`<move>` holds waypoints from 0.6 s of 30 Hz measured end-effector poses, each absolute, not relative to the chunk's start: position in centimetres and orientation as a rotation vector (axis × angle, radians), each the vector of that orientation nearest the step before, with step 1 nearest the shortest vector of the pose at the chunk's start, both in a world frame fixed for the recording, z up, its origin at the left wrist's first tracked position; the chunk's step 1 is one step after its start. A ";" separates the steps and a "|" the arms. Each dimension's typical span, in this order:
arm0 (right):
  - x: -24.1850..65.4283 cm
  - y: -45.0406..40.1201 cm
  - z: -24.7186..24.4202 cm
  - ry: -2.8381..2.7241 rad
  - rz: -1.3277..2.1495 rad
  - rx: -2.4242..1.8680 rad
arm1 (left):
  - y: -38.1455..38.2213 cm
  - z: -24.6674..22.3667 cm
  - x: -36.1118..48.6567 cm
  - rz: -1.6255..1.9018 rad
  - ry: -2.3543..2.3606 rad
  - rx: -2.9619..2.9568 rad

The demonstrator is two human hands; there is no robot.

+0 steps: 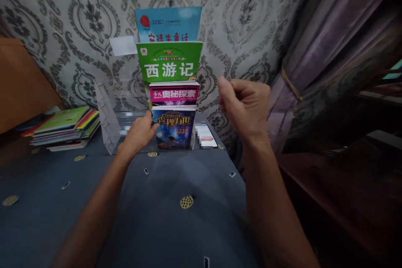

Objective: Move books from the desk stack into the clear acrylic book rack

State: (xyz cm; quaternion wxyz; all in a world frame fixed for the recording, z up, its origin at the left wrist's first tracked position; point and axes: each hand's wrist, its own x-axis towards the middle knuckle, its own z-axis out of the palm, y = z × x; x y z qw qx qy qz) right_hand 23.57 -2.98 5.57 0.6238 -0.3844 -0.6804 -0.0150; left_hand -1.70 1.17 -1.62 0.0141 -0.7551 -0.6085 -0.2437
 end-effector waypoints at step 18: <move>23.8 1.9 2.4 -2.277 0.232 -1.662 | -0.1 -0.4 -0.3 -0.597 -2.113 -2.330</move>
